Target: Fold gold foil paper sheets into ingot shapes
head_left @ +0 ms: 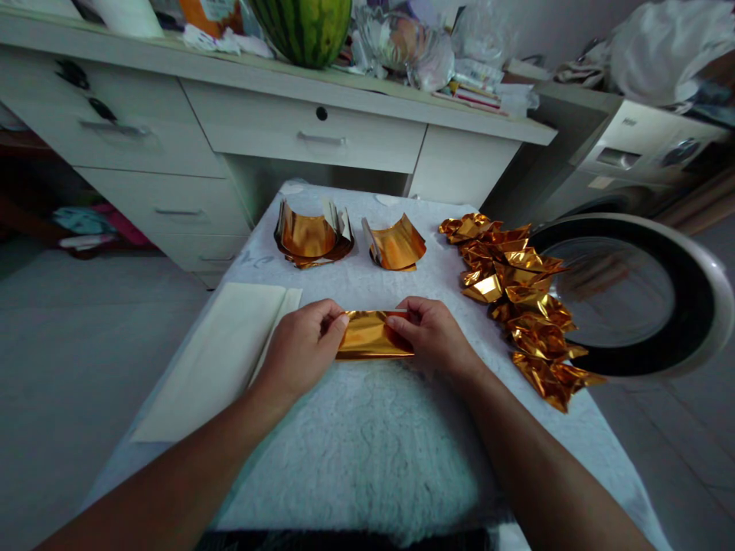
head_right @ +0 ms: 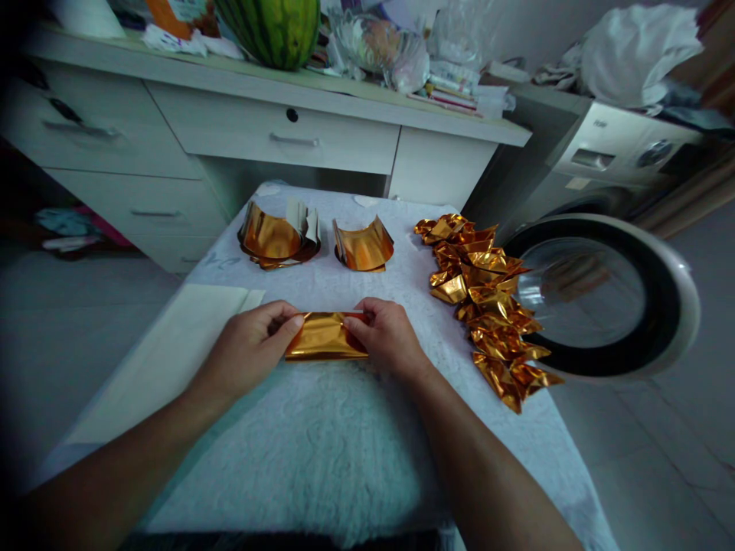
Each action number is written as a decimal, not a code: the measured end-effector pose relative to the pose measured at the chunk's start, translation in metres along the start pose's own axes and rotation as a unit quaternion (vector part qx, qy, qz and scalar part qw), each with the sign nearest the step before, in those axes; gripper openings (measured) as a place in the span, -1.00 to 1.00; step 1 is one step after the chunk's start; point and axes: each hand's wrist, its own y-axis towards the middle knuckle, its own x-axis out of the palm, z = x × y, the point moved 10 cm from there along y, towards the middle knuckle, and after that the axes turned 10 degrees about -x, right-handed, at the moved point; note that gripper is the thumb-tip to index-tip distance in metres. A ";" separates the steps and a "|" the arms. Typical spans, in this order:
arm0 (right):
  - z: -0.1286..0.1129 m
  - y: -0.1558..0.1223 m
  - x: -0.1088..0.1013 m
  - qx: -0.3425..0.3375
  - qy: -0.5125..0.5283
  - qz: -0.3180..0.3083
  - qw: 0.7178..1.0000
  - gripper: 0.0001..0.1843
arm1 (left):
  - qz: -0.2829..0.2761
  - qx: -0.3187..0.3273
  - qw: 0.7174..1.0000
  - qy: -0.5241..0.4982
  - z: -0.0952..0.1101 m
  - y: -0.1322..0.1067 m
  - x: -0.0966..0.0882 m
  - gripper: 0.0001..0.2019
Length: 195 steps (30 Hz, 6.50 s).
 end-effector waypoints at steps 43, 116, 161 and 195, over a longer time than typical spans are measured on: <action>-0.044 -0.007 0.023 -0.137 -0.404 -0.058 0.903 -0.82 | -0.071 0.186 0.948 0.247 0.022 -0.008 0.038 -0.90; -0.018 -0.018 -0.011 -0.062 -0.380 -0.149 0.911 -0.13 | -0.227 0.152 0.948 0.165 0.006 -0.015 0.033 -0.60; -0.077 -0.027 0.040 -0.323 -0.303 -0.118 0.889 -0.89 | -0.054 0.295 0.949 0.093 0.043 -0.031 0.014 -0.84; -0.082 -0.022 -0.009 -0.316 -0.294 0.027 0.902 -0.72 | 0.134 0.276 0.952 0.017 0.045 -0.033 -0.029 -0.86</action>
